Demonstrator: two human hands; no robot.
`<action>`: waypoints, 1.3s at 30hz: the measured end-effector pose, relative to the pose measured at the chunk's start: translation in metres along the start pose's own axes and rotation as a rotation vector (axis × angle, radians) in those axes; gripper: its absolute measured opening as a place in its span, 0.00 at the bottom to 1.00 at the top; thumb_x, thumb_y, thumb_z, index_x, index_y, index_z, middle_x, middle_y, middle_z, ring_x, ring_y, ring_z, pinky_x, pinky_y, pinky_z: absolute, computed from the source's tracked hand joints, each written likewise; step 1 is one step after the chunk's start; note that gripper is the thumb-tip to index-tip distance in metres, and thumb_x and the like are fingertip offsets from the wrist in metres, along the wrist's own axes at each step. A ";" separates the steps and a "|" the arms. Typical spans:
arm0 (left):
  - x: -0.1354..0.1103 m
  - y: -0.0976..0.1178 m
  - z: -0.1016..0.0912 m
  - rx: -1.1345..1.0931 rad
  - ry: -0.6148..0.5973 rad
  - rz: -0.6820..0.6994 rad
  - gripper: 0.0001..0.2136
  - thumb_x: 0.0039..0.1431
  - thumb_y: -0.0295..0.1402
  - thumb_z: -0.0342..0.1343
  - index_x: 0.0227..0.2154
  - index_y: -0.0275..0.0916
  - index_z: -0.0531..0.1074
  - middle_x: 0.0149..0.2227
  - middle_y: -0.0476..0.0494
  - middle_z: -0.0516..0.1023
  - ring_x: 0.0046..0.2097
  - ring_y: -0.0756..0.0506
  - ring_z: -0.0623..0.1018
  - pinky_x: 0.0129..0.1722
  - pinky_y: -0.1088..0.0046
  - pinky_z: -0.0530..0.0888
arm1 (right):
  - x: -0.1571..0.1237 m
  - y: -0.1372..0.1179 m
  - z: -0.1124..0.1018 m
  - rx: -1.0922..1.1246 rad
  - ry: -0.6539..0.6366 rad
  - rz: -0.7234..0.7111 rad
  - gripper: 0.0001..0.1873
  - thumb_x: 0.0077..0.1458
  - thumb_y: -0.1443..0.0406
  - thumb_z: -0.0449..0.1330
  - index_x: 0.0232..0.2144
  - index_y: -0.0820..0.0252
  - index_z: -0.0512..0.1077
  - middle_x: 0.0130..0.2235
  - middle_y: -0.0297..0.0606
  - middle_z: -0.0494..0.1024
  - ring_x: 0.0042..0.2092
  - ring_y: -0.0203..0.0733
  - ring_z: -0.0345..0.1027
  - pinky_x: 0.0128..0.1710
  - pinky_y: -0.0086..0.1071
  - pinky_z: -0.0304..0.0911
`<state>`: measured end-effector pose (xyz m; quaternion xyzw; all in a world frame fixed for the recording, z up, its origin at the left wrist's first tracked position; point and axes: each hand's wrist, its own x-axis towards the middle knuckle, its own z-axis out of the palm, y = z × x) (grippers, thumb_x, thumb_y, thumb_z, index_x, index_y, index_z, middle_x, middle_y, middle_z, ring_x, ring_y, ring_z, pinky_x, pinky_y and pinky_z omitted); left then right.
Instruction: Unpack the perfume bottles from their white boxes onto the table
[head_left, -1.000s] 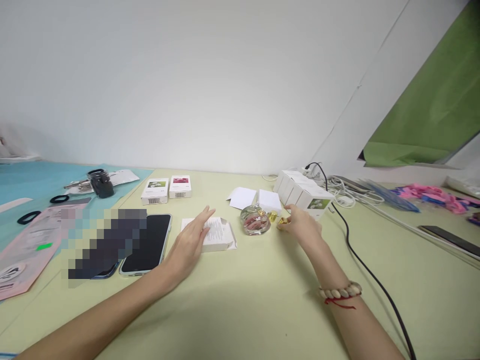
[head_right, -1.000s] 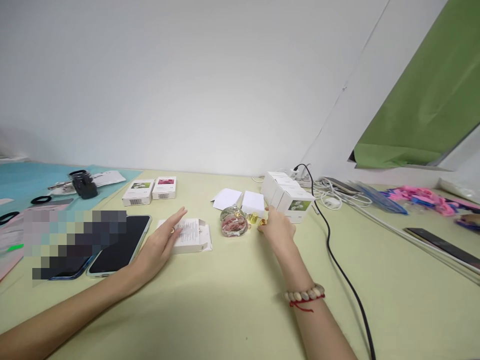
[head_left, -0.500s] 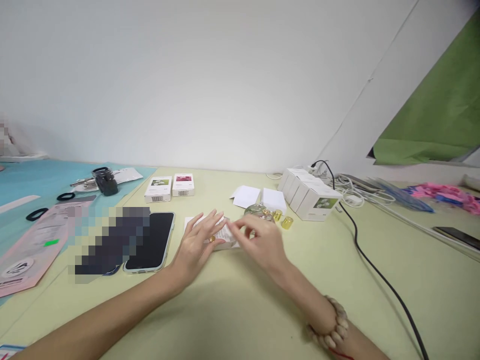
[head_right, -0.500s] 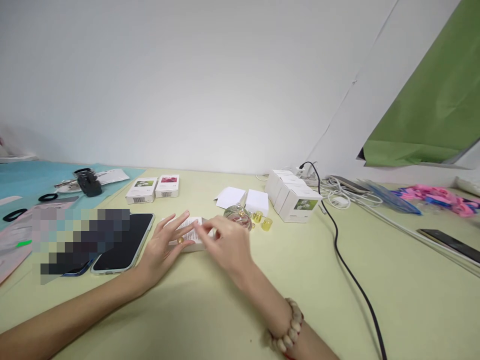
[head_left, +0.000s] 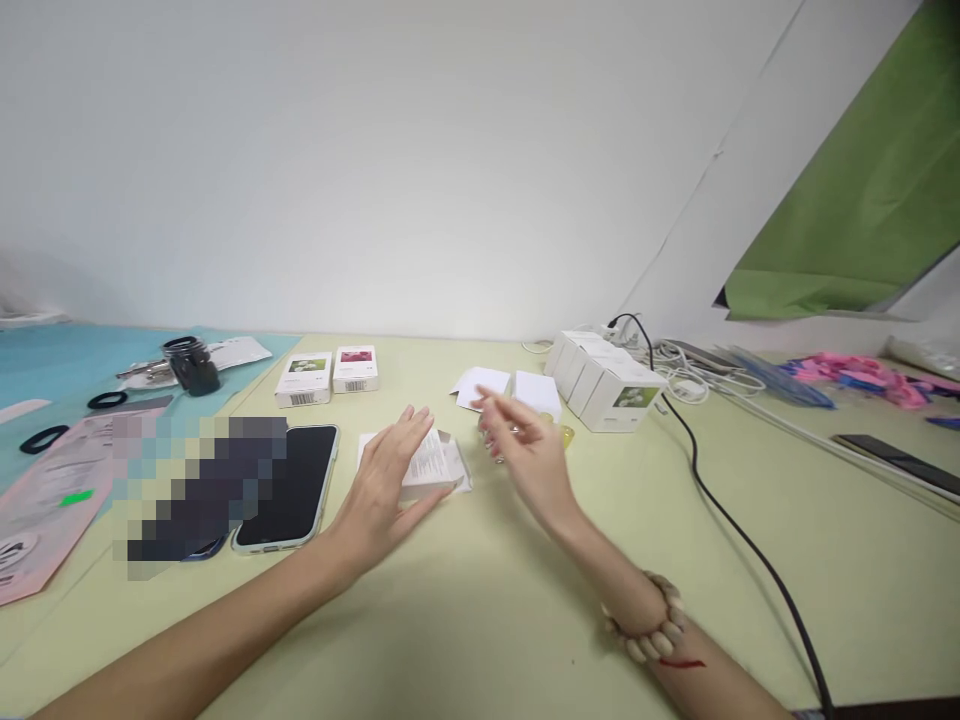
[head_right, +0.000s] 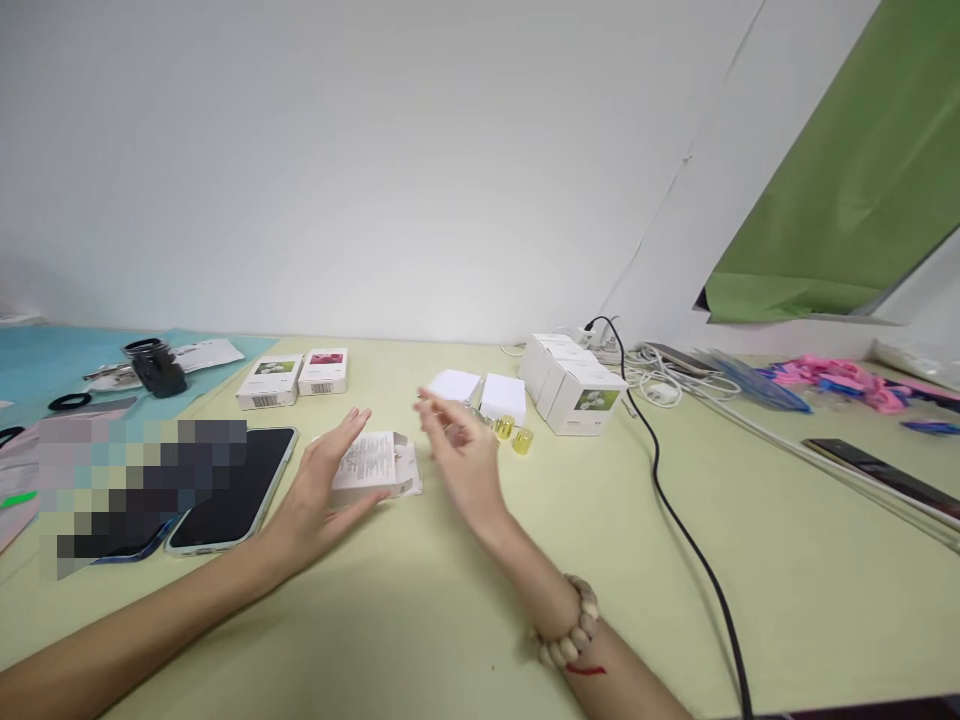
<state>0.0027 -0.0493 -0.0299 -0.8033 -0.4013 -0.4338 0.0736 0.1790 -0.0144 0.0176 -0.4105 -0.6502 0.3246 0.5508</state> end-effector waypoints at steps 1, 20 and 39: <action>0.000 0.000 0.000 0.005 -0.017 -0.015 0.31 0.57 0.33 0.52 0.60 0.40 0.44 0.59 0.36 0.58 0.62 0.41 0.55 0.57 0.58 0.59 | 0.005 0.000 -0.008 -0.035 0.105 -0.027 0.22 0.53 0.55 0.54 0.47 0.57 0.70 0.42 0.41 0.75 0.31 0.35 0.67 0.21 0.26 0.63; -0.001 0.004 -0.001 0.046 -0.118 -0.017 0.20 0.57 0.25 0.46 0.54 0.42 0.57 0.59 0.39 0.57 0.62 0.42 0.54 0.56 0.60 0.60 | 0.047 0.052 -0.082 -0.941 0.035 0.125 0.19 0.48 0.72 0.50 0.40 0.70 0.75 0.38 0.48 0.78 0.37 0.45 0.72 0.40 0.34 0.62; 0.001 0.004 -0.002 0.144 -0.153 -0.075 0.20 0.55 0.30 0.49 0.52 0.42 0.60 0.56 0.41 0.64 0.61 0.39 0.57 0.55 0.60 0.61 | 0.041 0.059 -0.084 -1.133 -0.161 0.245 0.13 0.37 0.70 0.59 0.29 0.60 0.77 0.31 0.41 0.78 0.33 0.42 0.70 0.28 0.29 0.56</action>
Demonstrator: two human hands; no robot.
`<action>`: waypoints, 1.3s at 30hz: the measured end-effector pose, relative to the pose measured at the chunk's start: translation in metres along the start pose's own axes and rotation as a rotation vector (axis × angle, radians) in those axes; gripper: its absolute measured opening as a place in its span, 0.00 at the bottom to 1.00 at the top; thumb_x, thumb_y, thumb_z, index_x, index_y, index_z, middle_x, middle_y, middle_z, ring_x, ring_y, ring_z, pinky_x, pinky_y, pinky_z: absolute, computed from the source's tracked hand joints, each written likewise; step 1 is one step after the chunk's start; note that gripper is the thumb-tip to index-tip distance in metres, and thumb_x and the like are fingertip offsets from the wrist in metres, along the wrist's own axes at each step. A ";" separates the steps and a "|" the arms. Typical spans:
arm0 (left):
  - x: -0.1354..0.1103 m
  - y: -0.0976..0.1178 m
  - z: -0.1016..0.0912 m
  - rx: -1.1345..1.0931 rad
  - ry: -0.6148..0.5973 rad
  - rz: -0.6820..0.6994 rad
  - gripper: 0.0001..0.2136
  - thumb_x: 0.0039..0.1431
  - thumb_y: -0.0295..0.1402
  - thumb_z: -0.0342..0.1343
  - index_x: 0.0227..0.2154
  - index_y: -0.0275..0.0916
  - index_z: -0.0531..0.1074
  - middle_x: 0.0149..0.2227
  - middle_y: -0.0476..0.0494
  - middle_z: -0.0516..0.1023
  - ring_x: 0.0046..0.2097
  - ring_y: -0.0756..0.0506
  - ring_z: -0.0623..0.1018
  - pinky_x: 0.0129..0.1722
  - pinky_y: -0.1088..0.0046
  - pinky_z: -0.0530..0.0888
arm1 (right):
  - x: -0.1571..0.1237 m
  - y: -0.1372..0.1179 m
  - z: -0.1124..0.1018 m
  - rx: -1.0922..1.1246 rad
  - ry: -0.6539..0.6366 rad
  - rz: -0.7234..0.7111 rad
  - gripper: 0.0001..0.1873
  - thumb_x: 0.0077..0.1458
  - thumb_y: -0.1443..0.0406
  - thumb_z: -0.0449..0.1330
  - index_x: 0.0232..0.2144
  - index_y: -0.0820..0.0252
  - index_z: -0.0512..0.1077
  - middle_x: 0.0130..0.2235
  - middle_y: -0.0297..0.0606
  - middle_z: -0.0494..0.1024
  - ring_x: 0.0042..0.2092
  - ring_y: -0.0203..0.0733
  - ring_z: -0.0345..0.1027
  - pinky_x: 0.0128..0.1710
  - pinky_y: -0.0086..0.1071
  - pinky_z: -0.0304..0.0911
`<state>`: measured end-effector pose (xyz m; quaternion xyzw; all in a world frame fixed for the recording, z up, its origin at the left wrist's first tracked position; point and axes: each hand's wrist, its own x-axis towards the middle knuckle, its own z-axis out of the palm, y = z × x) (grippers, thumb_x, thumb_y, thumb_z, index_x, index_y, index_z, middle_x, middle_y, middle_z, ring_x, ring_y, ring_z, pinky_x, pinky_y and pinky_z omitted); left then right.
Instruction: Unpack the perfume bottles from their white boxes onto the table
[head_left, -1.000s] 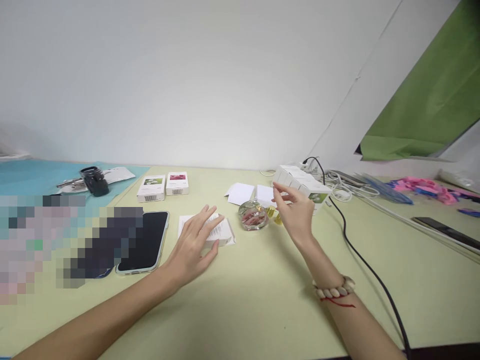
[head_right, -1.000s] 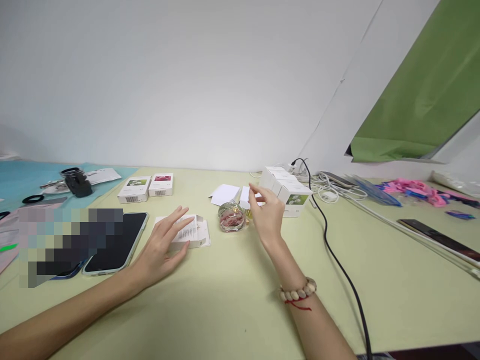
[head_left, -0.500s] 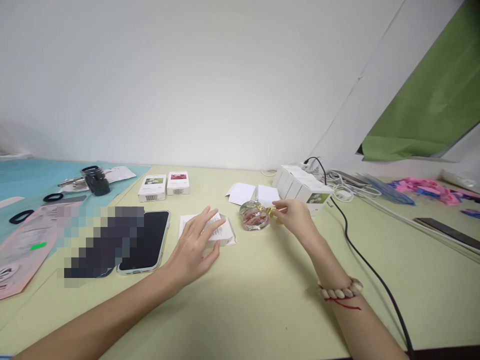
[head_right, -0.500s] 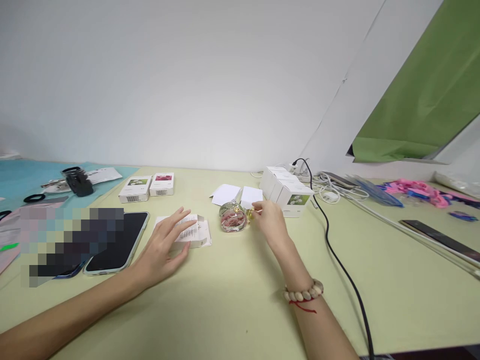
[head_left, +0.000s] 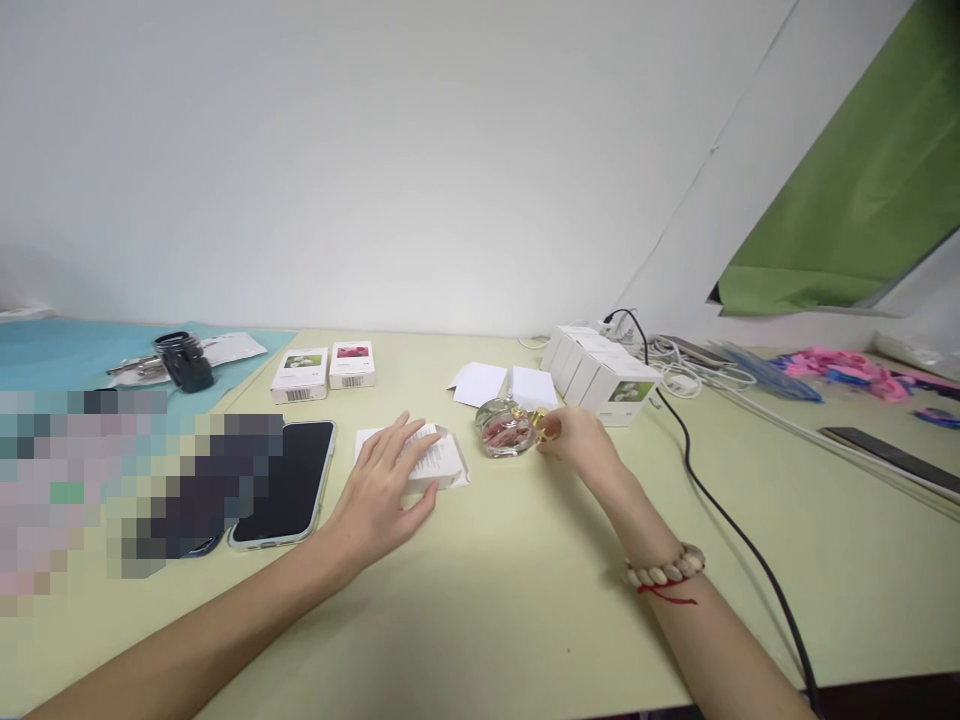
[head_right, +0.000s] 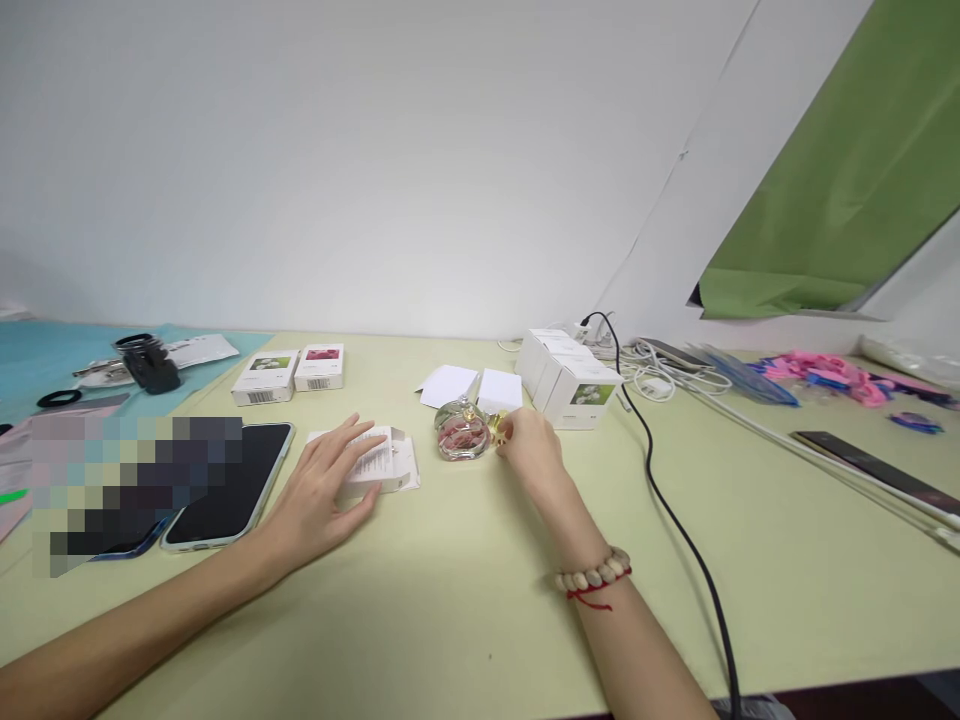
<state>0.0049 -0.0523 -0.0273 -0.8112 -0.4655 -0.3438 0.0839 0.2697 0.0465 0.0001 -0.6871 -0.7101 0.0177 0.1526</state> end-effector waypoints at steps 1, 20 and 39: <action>0.000 0.000 0.000 0.017 0.006 0.002 0.20 0.55 0.30 0.48 0.52 0.42 0.60 0.55 0.41 0.65 0.61 0.39 0.58 0.55 0.60 0.60 | 0.000 0.000 -0.002 -0.011 0.022 0.012 0.13 0.37 0.69 0.60 0.31 0.59 0.77 0.33 0.41 0.77 0.34 0.43 0.70 0.28 0.29 0.56; 0.004 -0.023 0.006 0.119 -0.084 -0.181 0.34 0.44 0.55 0.54 0.51 0.40 0.62 0.44 0.38 0.70 0.47 0.37 0.67 0.48 0.55 0.62 | -0.017 -0.037 -0.018 0.302 0.470 -0.247 0.15 0.54 0.61 0.51 0.39 0.57 0.74 0.38 0.37 0.77 0.29 0.36 0.70 0.29 0.29 0.59; 0.001 -0.016 0.003 -0.043 -0.043 -0.082 0.35 0.43 0.54 0.57 0.53 0.42 0.58 0.50 0.39 0.67 0.52 0.37 0.64 0.51 0.57 0.60 | -0.043 -0.076 0.014 0.431 -0.028 -0.657 0.10 0.53 0.62 0.57 0.37 0.48 0.76 0.38 0.31 0.76 0.36 0.35 0.68 0.28 0.27 0.54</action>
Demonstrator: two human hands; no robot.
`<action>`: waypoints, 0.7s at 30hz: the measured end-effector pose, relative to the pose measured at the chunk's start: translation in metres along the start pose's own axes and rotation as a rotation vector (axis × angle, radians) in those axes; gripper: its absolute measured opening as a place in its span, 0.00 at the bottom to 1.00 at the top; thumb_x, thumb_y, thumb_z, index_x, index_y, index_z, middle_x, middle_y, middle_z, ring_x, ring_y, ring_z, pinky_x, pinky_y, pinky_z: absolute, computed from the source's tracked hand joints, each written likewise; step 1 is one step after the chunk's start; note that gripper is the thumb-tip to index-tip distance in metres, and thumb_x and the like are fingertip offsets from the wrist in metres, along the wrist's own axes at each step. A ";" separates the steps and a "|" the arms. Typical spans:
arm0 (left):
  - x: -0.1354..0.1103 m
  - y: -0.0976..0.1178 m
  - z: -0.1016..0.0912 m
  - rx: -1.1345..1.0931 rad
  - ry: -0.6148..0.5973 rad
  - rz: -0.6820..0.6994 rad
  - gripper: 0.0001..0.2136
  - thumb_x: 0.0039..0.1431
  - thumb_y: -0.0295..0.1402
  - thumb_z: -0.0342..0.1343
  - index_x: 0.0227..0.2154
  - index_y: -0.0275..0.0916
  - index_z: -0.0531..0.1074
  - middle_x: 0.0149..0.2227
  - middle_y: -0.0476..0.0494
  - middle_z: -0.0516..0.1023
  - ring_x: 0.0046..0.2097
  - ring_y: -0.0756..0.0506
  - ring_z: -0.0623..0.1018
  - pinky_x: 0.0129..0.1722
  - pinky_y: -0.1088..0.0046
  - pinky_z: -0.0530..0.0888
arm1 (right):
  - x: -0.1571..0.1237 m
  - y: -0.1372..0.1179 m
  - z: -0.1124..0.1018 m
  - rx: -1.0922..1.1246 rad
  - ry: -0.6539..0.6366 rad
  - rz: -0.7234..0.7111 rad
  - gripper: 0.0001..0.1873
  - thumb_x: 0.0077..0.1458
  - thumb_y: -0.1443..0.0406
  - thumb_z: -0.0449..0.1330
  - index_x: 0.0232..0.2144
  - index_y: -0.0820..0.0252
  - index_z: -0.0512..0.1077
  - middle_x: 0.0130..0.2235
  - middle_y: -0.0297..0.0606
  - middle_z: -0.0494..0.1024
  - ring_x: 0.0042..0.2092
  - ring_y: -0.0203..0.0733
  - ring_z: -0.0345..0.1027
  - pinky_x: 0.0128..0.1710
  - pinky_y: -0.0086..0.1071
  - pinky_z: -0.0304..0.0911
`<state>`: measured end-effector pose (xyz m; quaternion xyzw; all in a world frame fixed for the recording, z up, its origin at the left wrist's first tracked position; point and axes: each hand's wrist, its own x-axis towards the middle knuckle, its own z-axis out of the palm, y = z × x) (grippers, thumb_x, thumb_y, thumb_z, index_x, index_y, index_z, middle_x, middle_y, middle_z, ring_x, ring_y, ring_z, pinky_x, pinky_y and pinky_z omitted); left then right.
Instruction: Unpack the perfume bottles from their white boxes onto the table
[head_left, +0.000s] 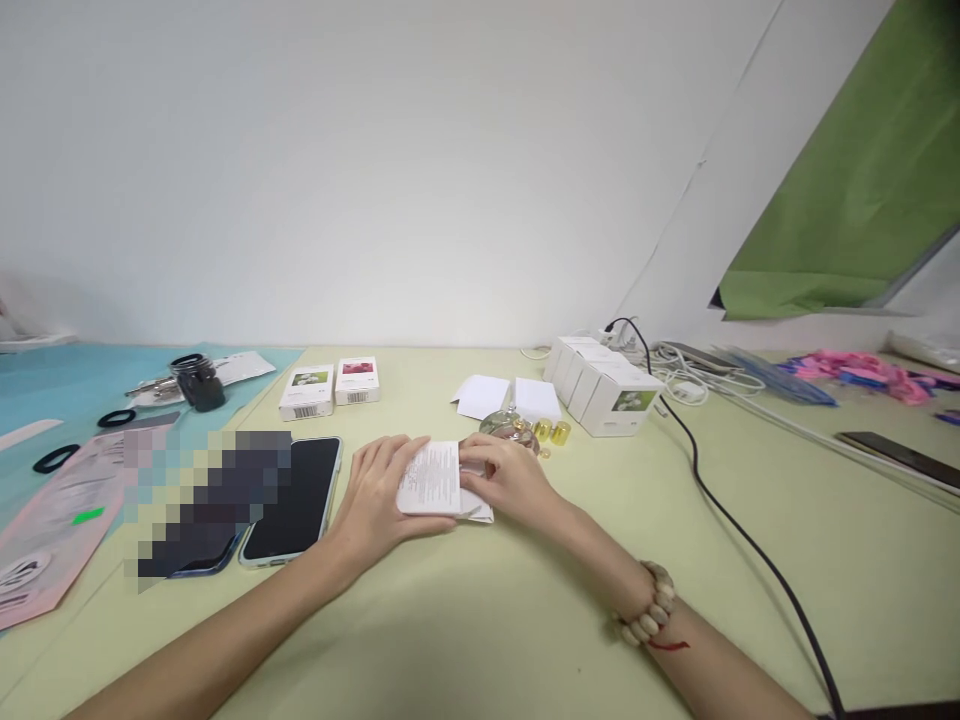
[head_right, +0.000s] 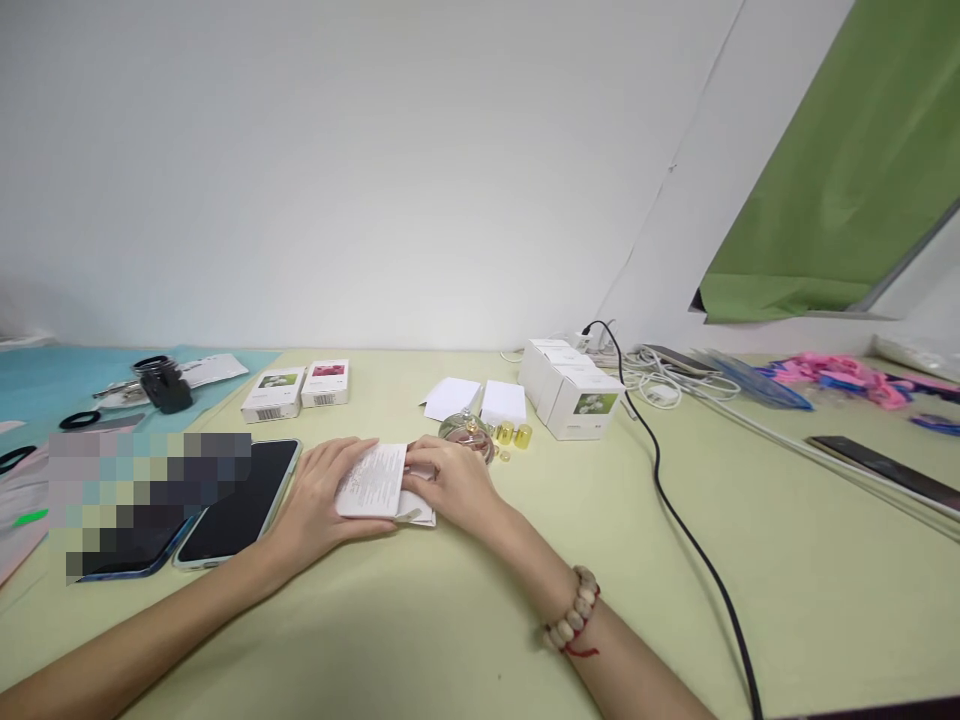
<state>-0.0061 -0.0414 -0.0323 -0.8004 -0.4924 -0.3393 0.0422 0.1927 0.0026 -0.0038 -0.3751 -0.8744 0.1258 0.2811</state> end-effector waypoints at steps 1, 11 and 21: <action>0.000 -0.001 0.000 -0.004 0.001 -0.010 0.35 0.43 0.54 0.57 0.53 0.42 0.57 0.50 0.40 0.67 0.53 0.37 0.64 0.51 0.57 0.60 | 0.000 -0.001 0.001 0.011 0.017 0.000 0.10 0.53 0.62 0.57 0.38 0.47 0.75 0.39 0.31 0.76 0.36 0.35 0.68 0.28 0.27 0.54; 0.005 -0.002 -0.003 -0.001 0.035 -0.122 0.33 0.45 0.52 0.57 0.52 0.44 0.59 0.50 0.42 0.66 0.51 0.39 0.65 0.49 0.60 0.61 | 0.002 -0.003 -0.008 0.073 0.222 0.085 0.10 0.56 0.61 0.53 0.37 0.52 0.72 0.42 0.33 0.74 0.28 0.33 0.65 0.29 0.30 0.58; 0.004 -0.003 -0.001 0.031 0.046 -0.262 0.30 0.49 0.51 0.54 0.54 0.47 0.57 0.49 0.44 0.66 0.50 0.40 0.66 0.48 0.61 0.61 | 0.003 -0.005 -0.019 0.439 0.320 0.177 0.12 0.58 0.57 0.47 0.41 0.54 0.63 0.45 0.38 0.72 0.27 0.34 0.68 0.26 0.30 0.64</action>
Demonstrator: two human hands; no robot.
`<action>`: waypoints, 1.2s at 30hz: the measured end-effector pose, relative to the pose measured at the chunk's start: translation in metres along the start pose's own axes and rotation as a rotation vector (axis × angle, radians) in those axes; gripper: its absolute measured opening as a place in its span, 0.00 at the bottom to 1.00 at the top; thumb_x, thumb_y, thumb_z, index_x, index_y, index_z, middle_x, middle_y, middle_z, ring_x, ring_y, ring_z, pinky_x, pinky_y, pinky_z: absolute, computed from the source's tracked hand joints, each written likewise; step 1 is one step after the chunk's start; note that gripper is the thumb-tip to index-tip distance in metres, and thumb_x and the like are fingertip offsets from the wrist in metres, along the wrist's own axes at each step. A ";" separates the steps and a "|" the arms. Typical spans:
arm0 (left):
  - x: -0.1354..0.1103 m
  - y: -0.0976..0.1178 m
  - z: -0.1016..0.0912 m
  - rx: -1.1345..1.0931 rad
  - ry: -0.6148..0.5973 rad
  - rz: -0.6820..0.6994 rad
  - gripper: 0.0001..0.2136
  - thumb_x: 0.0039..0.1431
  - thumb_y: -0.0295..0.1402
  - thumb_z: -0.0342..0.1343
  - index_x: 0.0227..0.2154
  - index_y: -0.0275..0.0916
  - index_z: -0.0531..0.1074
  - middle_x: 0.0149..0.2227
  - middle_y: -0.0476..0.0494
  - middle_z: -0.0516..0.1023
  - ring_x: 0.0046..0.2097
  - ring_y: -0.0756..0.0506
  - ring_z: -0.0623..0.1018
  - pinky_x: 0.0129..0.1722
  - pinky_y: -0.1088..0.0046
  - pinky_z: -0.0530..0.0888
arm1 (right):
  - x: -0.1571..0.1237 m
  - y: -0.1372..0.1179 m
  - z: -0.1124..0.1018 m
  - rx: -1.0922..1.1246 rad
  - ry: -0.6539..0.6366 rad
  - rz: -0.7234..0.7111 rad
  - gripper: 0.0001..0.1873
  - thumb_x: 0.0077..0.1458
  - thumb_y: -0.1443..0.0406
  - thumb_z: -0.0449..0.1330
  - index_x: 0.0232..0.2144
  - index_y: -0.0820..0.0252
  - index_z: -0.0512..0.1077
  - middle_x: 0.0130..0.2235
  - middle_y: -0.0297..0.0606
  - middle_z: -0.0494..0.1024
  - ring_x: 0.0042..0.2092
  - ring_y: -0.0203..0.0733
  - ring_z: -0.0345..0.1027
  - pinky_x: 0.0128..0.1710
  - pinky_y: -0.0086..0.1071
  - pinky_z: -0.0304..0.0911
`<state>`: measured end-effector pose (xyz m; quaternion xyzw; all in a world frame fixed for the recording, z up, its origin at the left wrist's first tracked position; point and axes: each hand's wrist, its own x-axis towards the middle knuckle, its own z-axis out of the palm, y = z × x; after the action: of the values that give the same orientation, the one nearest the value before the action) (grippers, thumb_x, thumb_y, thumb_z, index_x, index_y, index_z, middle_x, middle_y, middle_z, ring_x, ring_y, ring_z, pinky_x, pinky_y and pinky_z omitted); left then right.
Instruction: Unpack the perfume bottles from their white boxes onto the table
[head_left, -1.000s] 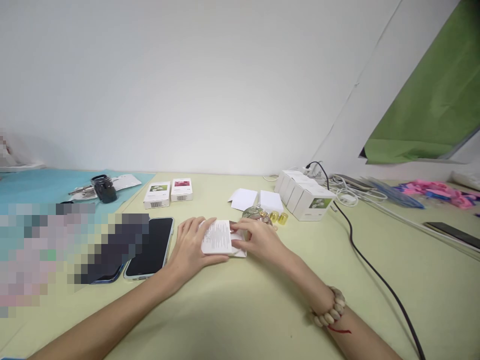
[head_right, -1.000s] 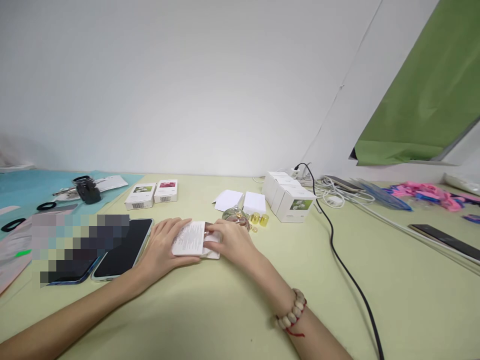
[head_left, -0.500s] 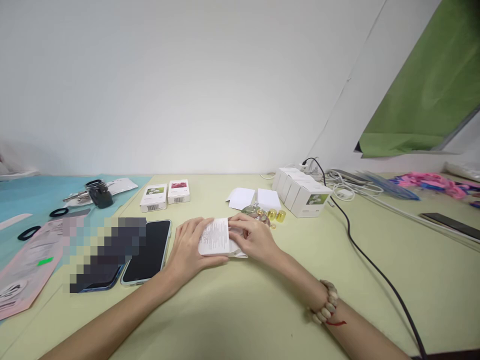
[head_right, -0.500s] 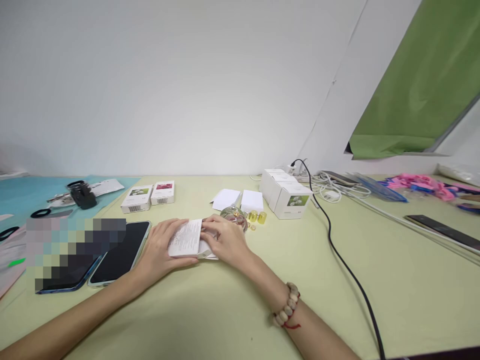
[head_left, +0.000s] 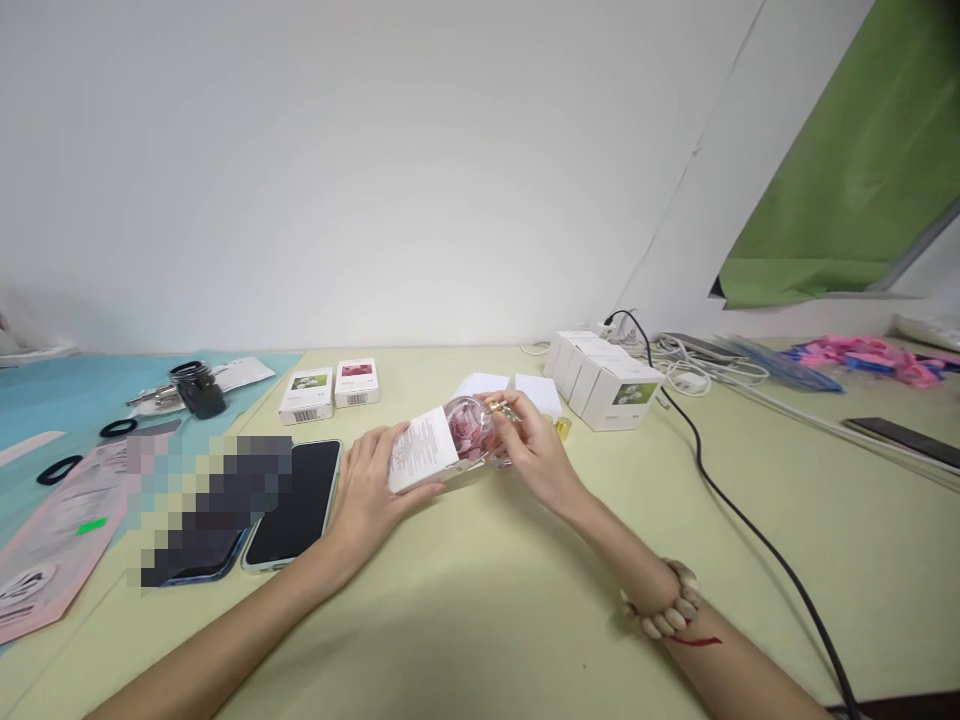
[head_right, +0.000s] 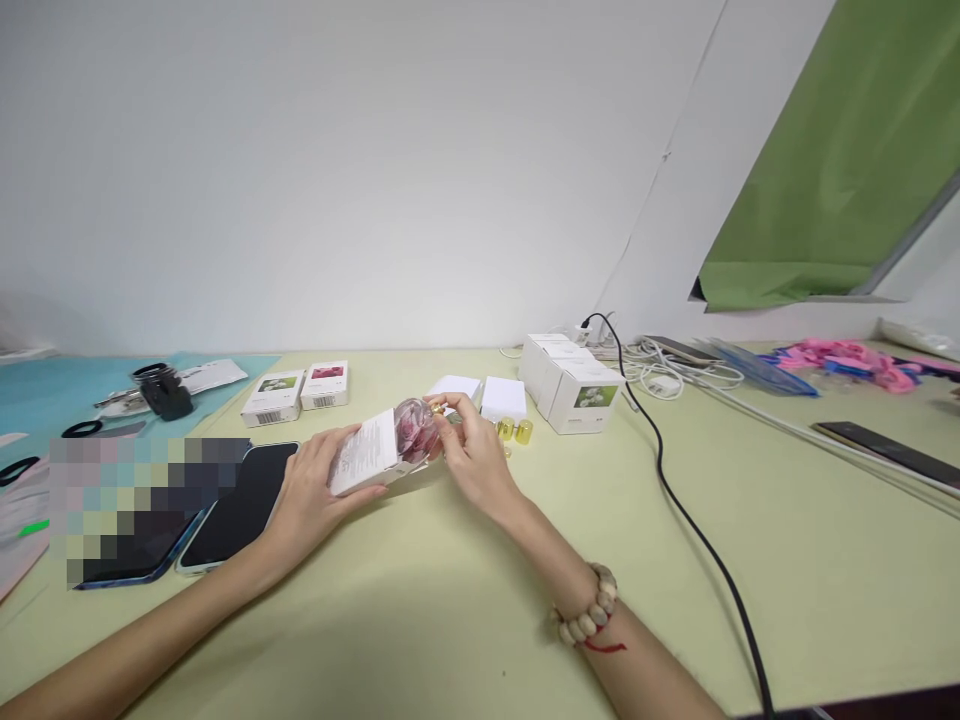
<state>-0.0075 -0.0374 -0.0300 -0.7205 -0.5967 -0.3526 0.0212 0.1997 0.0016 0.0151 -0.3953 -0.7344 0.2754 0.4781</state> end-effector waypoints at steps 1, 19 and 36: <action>0.000 -0.001 0.000 0.020 -0.006 -0.003 0.30 0.49 0.51 0.54 0.54 0.46 0.57 0.49 0.43 0.66 0.51 0.40 0.66 0.48 0.60 0.61 | 0.000 0.000 -0.001 0.025 0.021 0.002 0.12 0.58 0.56 0.48 0.41 0.54 0.63 0.46 0.38 0.72 0.28 0.34 0.69 0.26 0.30 0.65; -0.003 -0.008 0.005 0.374 -0.063 0.118 0.23 0.57 0.43 0.48 0.52 0.36 0.59 0.50 0.35 0.66 0.52 0.37 0.65 0.50 0.58 0.61 | 0.006 0.004 -0.019 -0.101 -0.400 -0.031 0.11 0.57 0.61 0.50 0.39 0.58 0.67 0.36 0.39 0.76 0.34 0.38 0.70 0.31 0.32 0.65; -0.004 -0.005 0.005 0.340 -0.040 0.128 0.22 0.56 0.40 0.47 0.51 0.36 0.61 0.51 0.33 0.66 0.53 0.35 0.65 0.51 0.55 0.60 | 0.003 -0.003 -0.019 -0.325 -0.338 -0.144 0.06 0.43 0.64 0.59 0.28 0.57 0.68 0.30 0.33 0.73 0.30 0.35 0.65 0.27 0.29 0.59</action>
<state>-0.0097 -0.0372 -0.0378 -0.7499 -0.6011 -0.2300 0.1532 0.2152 0.0024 0.0263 -0.3620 -0.8649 0.1811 0.2969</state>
